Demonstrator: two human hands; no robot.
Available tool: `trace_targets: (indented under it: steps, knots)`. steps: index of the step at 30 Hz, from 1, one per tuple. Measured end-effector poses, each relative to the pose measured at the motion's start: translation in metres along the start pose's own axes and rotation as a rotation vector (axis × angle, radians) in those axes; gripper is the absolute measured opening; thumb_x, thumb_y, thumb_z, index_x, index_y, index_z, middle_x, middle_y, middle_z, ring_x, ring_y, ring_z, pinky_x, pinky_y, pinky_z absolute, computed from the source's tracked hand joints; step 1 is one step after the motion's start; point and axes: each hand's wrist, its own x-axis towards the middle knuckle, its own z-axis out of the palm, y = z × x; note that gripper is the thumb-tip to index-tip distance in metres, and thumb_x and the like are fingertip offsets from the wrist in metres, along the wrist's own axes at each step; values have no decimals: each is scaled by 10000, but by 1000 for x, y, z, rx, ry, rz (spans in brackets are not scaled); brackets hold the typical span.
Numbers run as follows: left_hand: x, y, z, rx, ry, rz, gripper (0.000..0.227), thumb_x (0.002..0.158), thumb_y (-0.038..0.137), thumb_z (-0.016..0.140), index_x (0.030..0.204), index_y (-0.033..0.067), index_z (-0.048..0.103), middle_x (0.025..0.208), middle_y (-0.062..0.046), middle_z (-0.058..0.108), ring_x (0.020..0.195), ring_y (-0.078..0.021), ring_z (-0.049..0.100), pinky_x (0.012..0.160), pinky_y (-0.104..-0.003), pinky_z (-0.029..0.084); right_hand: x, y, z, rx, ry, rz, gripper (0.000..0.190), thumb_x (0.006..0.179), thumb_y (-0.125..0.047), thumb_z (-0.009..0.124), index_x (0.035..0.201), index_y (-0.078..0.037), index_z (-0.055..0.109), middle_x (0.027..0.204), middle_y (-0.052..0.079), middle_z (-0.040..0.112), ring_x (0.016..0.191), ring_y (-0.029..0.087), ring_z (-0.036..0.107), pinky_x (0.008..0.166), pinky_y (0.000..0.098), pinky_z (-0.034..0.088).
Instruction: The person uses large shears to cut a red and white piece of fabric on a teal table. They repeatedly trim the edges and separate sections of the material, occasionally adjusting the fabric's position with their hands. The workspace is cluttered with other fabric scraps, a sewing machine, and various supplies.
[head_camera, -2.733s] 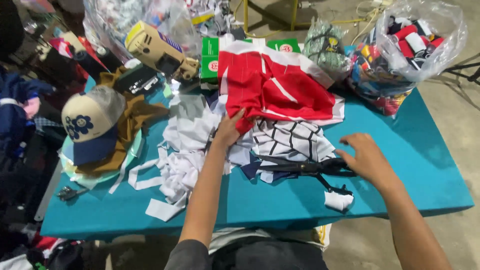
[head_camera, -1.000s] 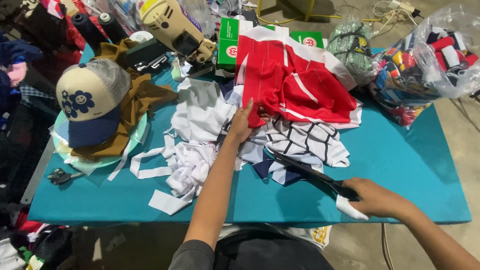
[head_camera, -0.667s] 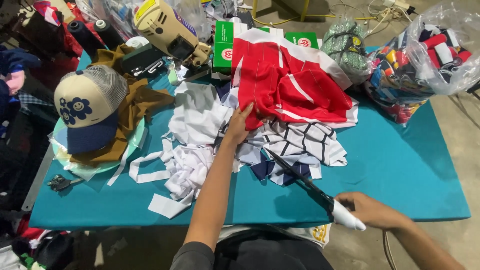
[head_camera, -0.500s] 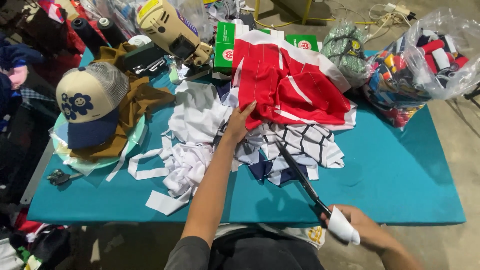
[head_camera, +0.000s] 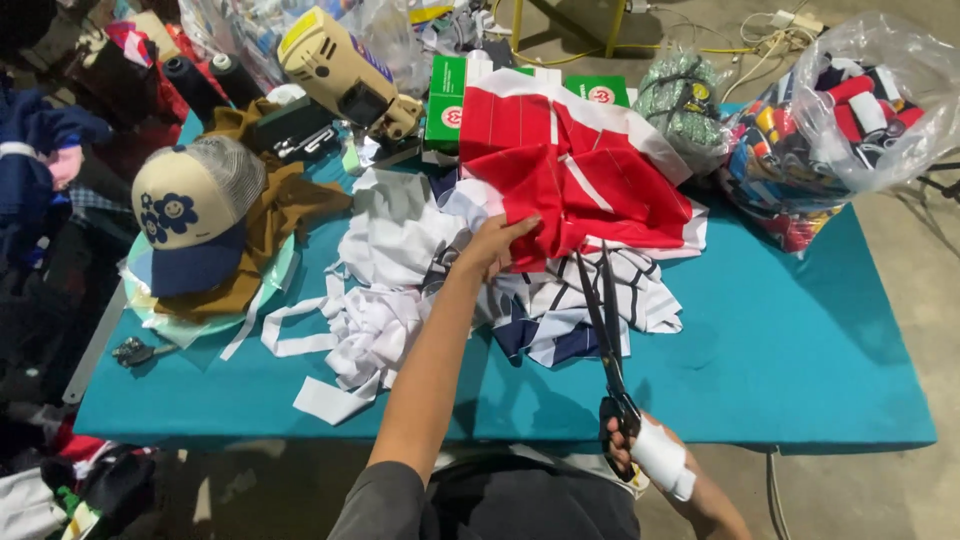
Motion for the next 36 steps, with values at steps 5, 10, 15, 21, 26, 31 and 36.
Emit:
trace_targets:
  steps: [5,10,15,21,26,31,36]
  knots:
    - [-20,26,11,-7,-47,361,334,891,357,704,1056,66,691,1031,-110,733,980,-263,712,810,-338,589,-41,15,115,51,-127,-166,530,1011,-494,485,1266,-38,573,981,90,655,797,201,657,740,335,541]
    - [-18,14,7,-40,37,406,349,885,369,719,1048,61,724,1039,-93,730,969,-189,659,732,-275,544,-54,15,177,-61,33,-297,470,1057,-412,447,1261,-14,594,962,73,630,768,138,626,724,291,503]
    - [-27,12,9,-50,131,351,345,898,363,700,1043,51,676,1011,-114,732,923,-230,727,653,-289,605,-49,17,173,-7,-55,-280,523,1042,-419,462,1320,13,559,1021,107,640,812,167,650,771,303,515]
    - [-31,19,9,177,202,390,335,927,445,654,906,118,584,847,-31,672,760,-146,640,628,-279,493,-41,16,166,33,-259,-267,582,998,-454,550,1340,15,518,1059,106,636,875,188,630,822,323,531]
    - [-37,13,11,89,157,405,294,974,379,609,1032,100,679,901,-52,702,770,-172,687,607,-271,554,-33,22,165,3,-198,-273,538,1017,-460,498,1295,-3,556,1020,91,646,840,182,646,780,331,518]
    - [-43,15,12,30,95,383,291,988,396,570,1075,127,643,1017,-32,698,906,-167,685,690,-258,537,-29,29,158,1,-187,-196,495,1028,-460,490,1243,-25,584,1001,84,668,819,186,668,771,328,541]
    - [-46,12,15,1,52,341,430,965,416,552,1292,136,545,1224,-75,629,1081,-220,653,735,-277,580,-20,31,148,74,-84,-88,465,1019,-468,510,1167,-40,617,949,85,641,784,199,668,748,321,582]
